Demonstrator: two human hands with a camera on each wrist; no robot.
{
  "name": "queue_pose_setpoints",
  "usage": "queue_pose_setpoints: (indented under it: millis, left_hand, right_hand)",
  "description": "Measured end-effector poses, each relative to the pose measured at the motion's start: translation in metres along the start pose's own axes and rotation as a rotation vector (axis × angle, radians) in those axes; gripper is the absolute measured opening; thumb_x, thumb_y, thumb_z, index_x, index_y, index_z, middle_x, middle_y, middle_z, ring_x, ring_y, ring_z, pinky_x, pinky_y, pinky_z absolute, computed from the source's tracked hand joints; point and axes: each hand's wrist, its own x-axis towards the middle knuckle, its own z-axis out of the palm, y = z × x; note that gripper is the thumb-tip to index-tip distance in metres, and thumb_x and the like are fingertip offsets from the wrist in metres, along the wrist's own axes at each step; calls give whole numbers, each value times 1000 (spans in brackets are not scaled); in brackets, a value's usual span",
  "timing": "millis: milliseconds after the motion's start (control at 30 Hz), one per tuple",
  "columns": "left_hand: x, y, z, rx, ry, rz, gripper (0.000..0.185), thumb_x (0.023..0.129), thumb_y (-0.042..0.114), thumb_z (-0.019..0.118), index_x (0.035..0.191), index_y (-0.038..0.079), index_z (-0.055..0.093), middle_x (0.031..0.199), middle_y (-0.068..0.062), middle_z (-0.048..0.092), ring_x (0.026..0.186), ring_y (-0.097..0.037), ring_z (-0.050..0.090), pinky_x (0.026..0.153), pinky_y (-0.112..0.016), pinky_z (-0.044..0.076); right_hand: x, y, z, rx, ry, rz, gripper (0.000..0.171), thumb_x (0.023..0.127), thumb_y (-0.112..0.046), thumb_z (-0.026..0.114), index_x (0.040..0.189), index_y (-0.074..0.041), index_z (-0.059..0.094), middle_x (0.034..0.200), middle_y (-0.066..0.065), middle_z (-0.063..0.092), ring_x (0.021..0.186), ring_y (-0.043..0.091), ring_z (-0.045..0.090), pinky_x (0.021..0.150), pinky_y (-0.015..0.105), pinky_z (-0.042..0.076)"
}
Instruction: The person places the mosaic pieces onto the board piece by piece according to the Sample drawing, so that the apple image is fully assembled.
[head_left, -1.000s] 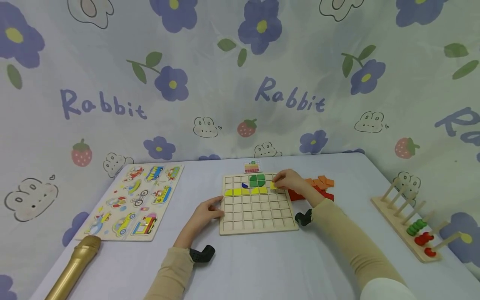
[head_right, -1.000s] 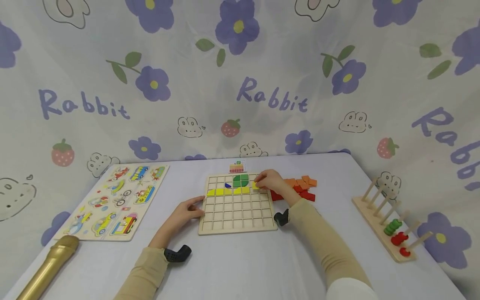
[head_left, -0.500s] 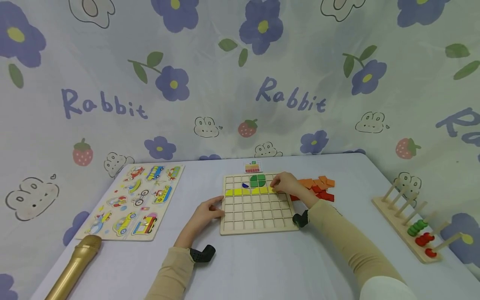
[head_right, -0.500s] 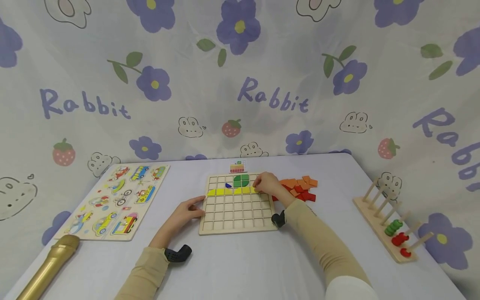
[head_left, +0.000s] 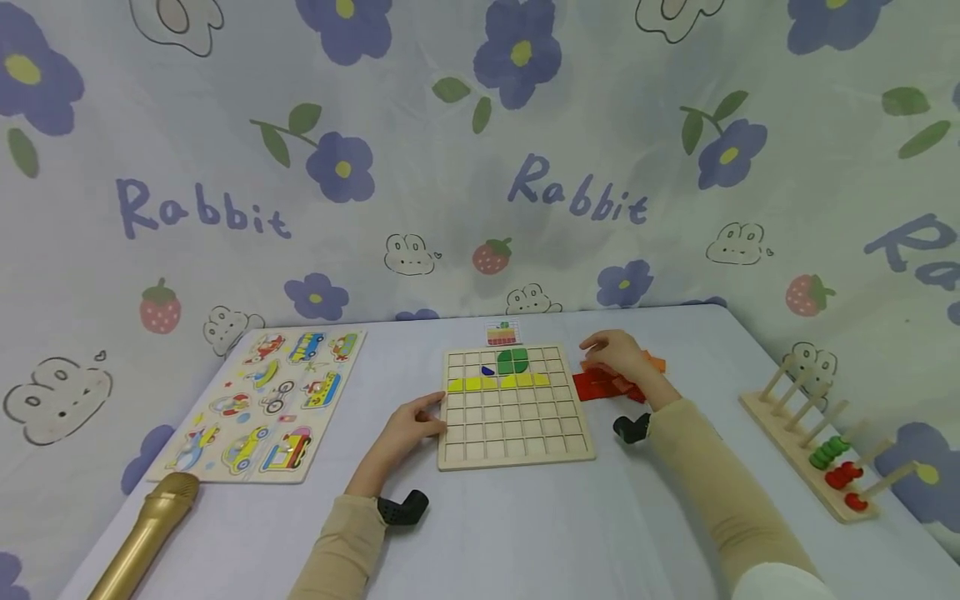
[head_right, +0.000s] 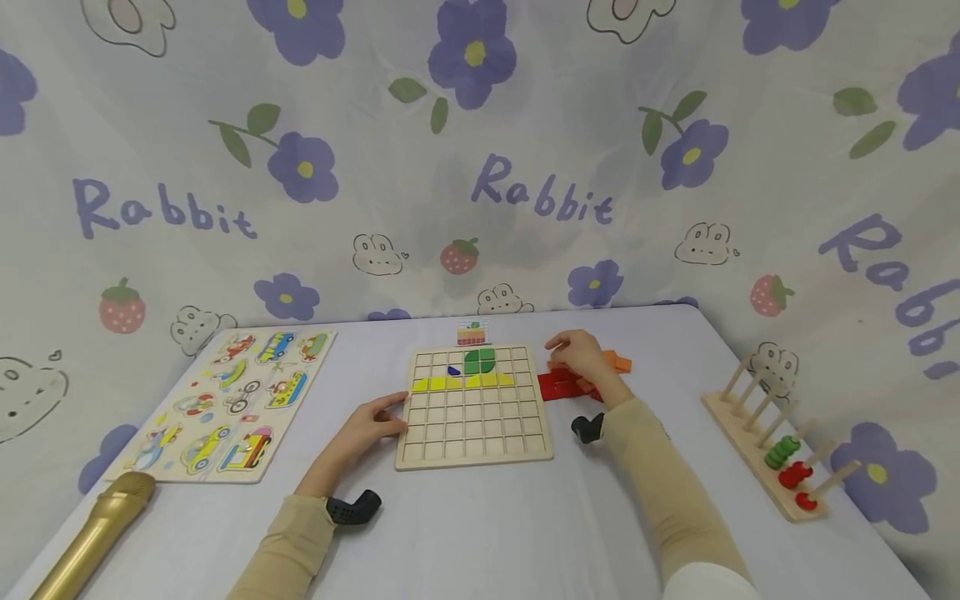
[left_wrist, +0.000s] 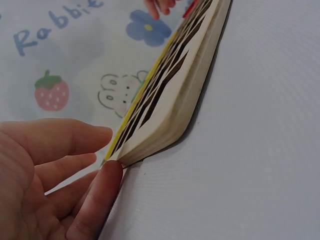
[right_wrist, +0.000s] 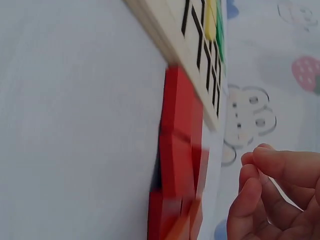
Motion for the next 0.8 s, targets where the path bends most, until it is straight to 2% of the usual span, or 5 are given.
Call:
queue_pose_setpoints:
  millis: [67, 300, 467, 633, 800]
  left_hand:
    - [0, -1, 0, 5, -3, 4, 62, 77, 14, 70, 135, 14, 49, 84, -5, 60, 73, -16, 49, 63, -28, 38]
    - [-1, -2, -1, 15, -8, 9, 61, 77, 15, 71, 135, 13, 49, 84, -5, 60, 74, -16, 49, 63, -28, 38]
    - [-1, -2, -2, 18, -11, 10, 61, 78, 15, 70, 135, 13, 49, 84, -5, 60, 74, -16, 50, 64, -28, 38]
    - [0, 0, -2, 12, -8, 4, 62, 77, 14, 70, 135, 13, 48, 85, -6, 60, 74, -16, 50, 64, -28, 38]
    - [1, 1, -1, 15, -4, -3, 62, 77, 14, 70, 135, 14, 48, 84, -5, 60, 73, -16, 50, 63, -28, 38]
  right_hand:
    - [-3, 9, -8, -4, 19, 17, 31, 87, -10, 57, 116, 0, 61, 110, 19, 61, 96, 29, 56, 83, 38, 45]
    - [-16, 35, -29, 113, 23, 146, 34, 91, -10, 53, 123, 1, 54, 116, 23, 56, 93, 27, 57, 79, 33, 49]
    - [-26, 47, -36, 145, 34, 151, 35, 91, -8, 53, 123, 5, 53, 117, 24, 54, 95, 24, 58, 81, 33, 49]
    - [-32, 58, -39, 145, 49, 155, 38, 90, -7, 55, 125, 7, 52, 123, 25, 51, 100, 24, 53, 75, 23, 48]
    - [-36, 64, -43, 65, 25, 145, 45, 89, -11, 58, 126, 11, 47, 127, 29, 46, 107, 33, 46, 87, 36, 44]
